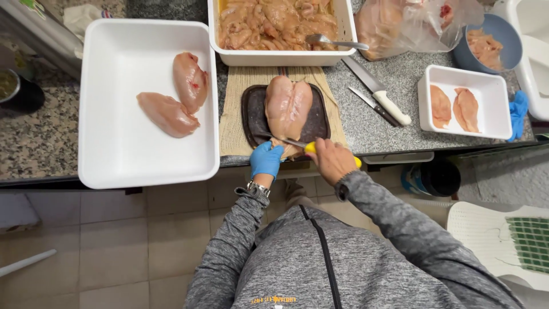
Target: Slicing raw chicken breasts into thin strips on a cutting board.
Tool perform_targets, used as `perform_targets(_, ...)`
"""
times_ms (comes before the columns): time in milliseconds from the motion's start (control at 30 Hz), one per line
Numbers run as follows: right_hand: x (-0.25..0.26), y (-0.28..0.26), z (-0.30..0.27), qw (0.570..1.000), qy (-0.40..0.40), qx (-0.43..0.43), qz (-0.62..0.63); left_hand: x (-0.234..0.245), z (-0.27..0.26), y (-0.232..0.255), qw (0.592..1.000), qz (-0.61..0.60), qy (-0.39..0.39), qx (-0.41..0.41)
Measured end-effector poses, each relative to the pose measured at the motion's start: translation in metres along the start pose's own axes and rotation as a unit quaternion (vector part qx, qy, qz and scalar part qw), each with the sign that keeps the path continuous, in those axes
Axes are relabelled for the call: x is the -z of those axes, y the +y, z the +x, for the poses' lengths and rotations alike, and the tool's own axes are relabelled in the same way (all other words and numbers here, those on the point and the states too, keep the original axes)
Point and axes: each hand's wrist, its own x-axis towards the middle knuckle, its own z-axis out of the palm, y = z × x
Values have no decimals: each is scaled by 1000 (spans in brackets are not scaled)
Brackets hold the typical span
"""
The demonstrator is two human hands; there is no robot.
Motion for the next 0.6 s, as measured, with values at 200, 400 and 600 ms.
perform_targets(200, -22, 16, 13, 997, -38, -11, 67, -7, -10, 13, 993, 92, 28, -61)
perform_targets(400, -16, 47, 20, 996, -77, -47, 13, 22, -1, -13, 992, 122, 28, -25)
perform_targets(600, -16, 46, 38, 993, -99, -19, 62, 20, -71, 74, 966, 253, -33, -41)
